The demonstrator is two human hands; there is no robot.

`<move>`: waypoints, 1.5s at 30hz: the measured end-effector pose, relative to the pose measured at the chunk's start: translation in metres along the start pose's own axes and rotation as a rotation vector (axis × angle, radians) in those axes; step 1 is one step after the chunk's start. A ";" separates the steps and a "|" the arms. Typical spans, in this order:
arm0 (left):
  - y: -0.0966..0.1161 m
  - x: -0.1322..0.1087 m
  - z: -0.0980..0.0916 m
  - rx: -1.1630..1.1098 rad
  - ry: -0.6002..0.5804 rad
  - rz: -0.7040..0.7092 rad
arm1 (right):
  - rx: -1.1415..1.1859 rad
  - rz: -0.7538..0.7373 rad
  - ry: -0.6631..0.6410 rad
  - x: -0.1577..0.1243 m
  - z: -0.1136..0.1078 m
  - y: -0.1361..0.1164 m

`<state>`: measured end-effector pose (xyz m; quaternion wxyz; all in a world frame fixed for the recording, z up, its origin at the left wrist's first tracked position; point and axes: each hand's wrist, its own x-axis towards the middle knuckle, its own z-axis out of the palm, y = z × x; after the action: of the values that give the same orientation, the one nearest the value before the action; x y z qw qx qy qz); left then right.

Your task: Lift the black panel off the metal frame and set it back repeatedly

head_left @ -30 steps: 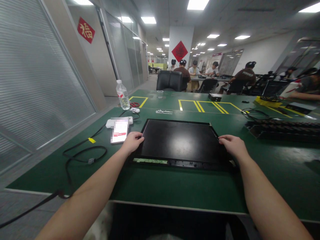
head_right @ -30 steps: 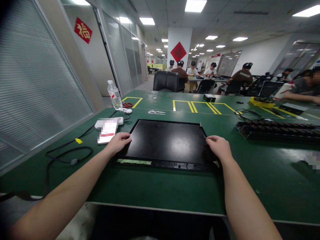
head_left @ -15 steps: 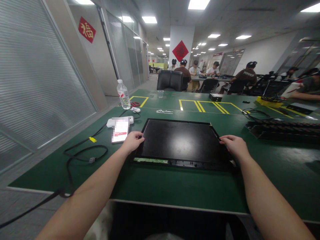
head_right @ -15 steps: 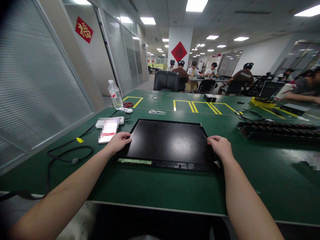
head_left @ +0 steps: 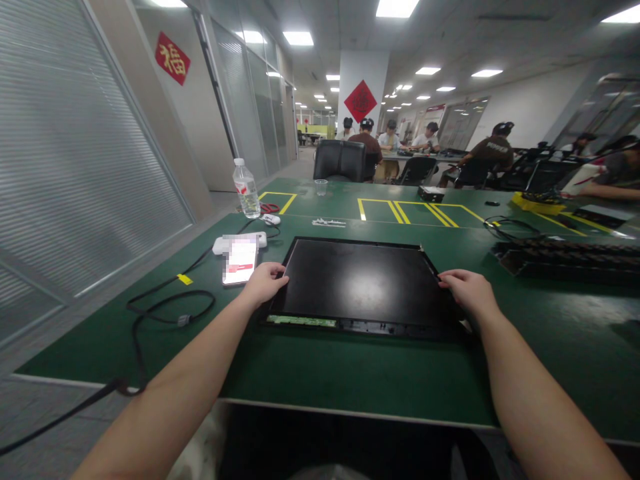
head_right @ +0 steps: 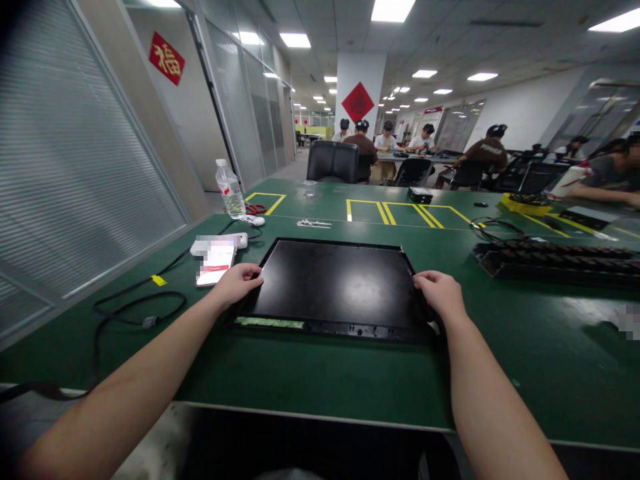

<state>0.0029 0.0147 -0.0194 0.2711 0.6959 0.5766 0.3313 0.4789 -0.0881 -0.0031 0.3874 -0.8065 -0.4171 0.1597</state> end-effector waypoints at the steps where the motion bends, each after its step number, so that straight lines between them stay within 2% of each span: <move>1: 0.000 0.000 0.000 0.008 -0.001 0.007 | 0.004 -0.008 0.002 0.000 0.000 0.001; 26: 0.012 -0.004 -0.008 0.301 0.000 0.066 | -0.045 -0.023 0.023 0.000 0.001 -0.001; 35: 0.014 -0.004 -0.012 0.395 0.023 -0.013 | -0.043 -0.022 0.019 -0.004 0.000 -0.005; 45: 0.020 -0.008 -0.013 0.503 -0.050 0.033 | -0.007 -0.006 0.004 -0.006 0.001 -0.005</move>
<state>0.0044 0.0029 0.0030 0.0983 0.7588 0.6224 0.1646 0.4718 -0.0909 -0.0003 0.3858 -0.8070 -0.4192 0.1554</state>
